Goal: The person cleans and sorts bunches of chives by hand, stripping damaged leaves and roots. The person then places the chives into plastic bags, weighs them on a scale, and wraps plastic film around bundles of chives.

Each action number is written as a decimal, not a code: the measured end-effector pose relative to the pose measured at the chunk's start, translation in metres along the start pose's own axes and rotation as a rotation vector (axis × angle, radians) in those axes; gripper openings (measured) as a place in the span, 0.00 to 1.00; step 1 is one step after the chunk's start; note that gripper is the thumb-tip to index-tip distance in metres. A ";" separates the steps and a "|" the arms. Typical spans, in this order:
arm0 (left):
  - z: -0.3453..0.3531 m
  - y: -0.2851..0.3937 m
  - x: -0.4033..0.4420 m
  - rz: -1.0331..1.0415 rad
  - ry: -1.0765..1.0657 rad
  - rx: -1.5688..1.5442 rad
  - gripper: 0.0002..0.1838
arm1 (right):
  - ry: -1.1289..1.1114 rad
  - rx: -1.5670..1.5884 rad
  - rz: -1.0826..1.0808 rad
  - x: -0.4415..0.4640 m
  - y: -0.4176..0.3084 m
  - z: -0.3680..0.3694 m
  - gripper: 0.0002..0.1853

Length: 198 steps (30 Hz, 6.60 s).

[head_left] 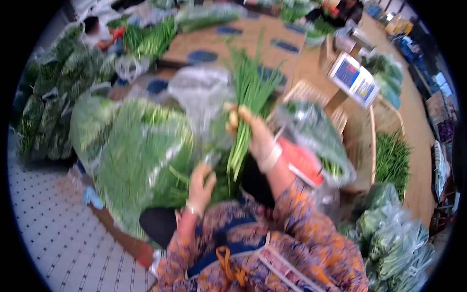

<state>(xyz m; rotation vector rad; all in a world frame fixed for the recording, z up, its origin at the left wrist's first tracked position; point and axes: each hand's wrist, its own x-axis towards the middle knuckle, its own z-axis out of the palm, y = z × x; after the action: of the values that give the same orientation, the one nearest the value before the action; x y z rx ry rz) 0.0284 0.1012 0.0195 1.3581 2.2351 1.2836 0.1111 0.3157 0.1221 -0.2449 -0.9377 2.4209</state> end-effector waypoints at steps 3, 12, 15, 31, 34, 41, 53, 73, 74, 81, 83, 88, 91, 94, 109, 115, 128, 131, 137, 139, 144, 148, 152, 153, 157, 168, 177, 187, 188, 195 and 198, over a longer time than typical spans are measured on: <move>-0.010 0.054 0.042 -0.270 0.012 -0.776 0.31 | -0.037 0.299 0.017 0.009 0.004 -0.005 0.17; -0.014 0.084 0.039 -0.577 -0.489 -0.790 0.13 | 0.001 0.413 0.070 -0.002 0.004 -0.009 0.16; -0.013 0.066 0.036 -0.671 -0.354 -0.442 0.11 | -0.059 0.142 0.111 -0.020 -0.022 -0.014 0.15; 0.188 0.139 0.218 0.106 -0.449 -0.069 0.16 | -0.071 -1.556 -0.437 -0.126 -0.110 -0.087 0.29; 0.166 0.154 0.218 -0.249 -0.414 -0.829 0.13 | -0.006 -1.692 -0.500 -0.113 -0.111 -0.109 0.27; 0.146 0.149 0.245 0.223 -0.127 -0.377 0.09 | 1.011 -1.081 0.263 -0.179 -0.116 -0.279 0.16; 0.022 0.026 0.105 -0.119 -0.042 0.212 0.33 | 0.426 -1.295 -0.500 -0.155 -0.070 -0.133 0.22; -0.162 -0.171 -0.014 -0.588 0.245 0.892 0.35 | -0.547 -1.541 -0.157 0.144 0.201 0.059 0.30; -0.162 -0.171 -0.013 -0.586 0.243 0.902 0.35 | -0.543 -1.532 -0.160 0.157 0.213 0.061 0.30; -0.162 -0.167 -0.012 -0.586 0.257 0.900 0.35 | -0.365 -1.860 0.078 0.187 0.243 0.109 0.40; -0.161 -0.163 -0.012 -0.593 0.266 0.903 0.35 | -0.301 -1.914 0.163 0.188 0.239 0.127 0.38; -0.160 -0.167 -0.013 -0.558 0.279 0.901 0.35 | -0.321 -1.979 0.226 0.204 0.247 0.132 0.26; -0.162 -0.166 -0.012 -0.546 0.294 0.900 0.35 | -0.353 -1.951 0.245 0.222 0.263 0.113 0.11; -0.158 -0.167 -0.013 -0.515 0.310 0.920 0.34 | -0.506 -1.958 0.131 0.230 0.265 0.105 0.12; -0.162 -0.161 -0.009 -0.516 0.303 0.921 0.34 | -0.307 -1.269 0.299 0.186 0.255 0.108 0.12; -0.162 -0.159 -0.010 -0.504 0.322 0.926 0.34 | -0.579 -1.471 0.106 0.082 0.221 0.065 0.13; -0.166 -0.154 -0.029 -0.211 0.321 0.883 0.23 | -0.540 -1.188 0.160 -0.032 0.144 0.028 0.09; -0.179 -0.130 -0.042 -0.123 0.282 0.812 0.16 | -0.558 -1.191 0.214 -0.035 0.127 0.025 0.09; -0.158 -0.094 -0.074 -0.123 0.201 0.685 0.08 | -0.412 -1.087 0.449 -0.018 0.112 -0.016 0.13; -0.150 -0.065 -0.077 -0.206 0.141 0.663 0.08 | -0.615 -1.757 -0.121 0.001 0.103 0.018 0.34; -0.127 -0.033 -0.085 -0.360 0.294 0.527 0.08 | -0.997 -1.609 -0.394 0.026 0.163 0.089 0.44; -0.130 -0.016 -0.098 -0.418 0.361 0.392 0.08 | -1.265 -1.819 -0.445 0.024 0.236 0.096 0.30; -0.147 -0.039 -0.114 -0.277 0.162 0.360 0.11 | -1.310 -1.849 -0.383 0.028 0.254 0.079 0.10; -0.162 -0.040 -0.115 -0.208 0.187 0.193 0.11 | -1.327 -1.841 -0.389 0.025 0.254 0.076 0.10; -0.218 -0.107 -0.145 -0.426 0.361 0.358 0.14 | -1.165 -1.803 -0.441 0.016 0.255 0.067 0.12; -0.269 -0.193 -0.200 -1.283 0.925 -0.304 0.31 | -1.088 -1.752 -0.352 0.008 0.251 0.070 0.15; -0.289 -0.235 -0.221 -1.203 0.659 0.073 0.15 | -1.090 -1.858 -0.233 0.009 0.253 0.073 0.16; -0.195 -0.100 -0.237 -0.784 0.877 -0.477 0.11 | -1.042 -1.844 -0.332 0.008 0.261 0.063 0.16; -0.191 -0.092 -0.236 -0.790 0.855 -0.477 0.12 | -1.043 -1.841 -0.334 0.006 0.260 0.062 0.16; -0.281 -0.046 -0.137 -0.427 0.878 -0.083 0.14 | -1.039 -1.784 -0.327 0.006 0.261 0.057 0.17; -0.311 -0.017 -0.038 -0.392 0.789 -0.424 0.13 | -1.011 -1.781 -0.398 0.006 0.264 0.055 0.16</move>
<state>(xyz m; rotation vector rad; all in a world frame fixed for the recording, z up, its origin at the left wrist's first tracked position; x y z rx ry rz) -0.1411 -0.1070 0.1817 0.2415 2.2600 2.2025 -0.0213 0.1230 -0.0134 0.5777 -2.8927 0.5701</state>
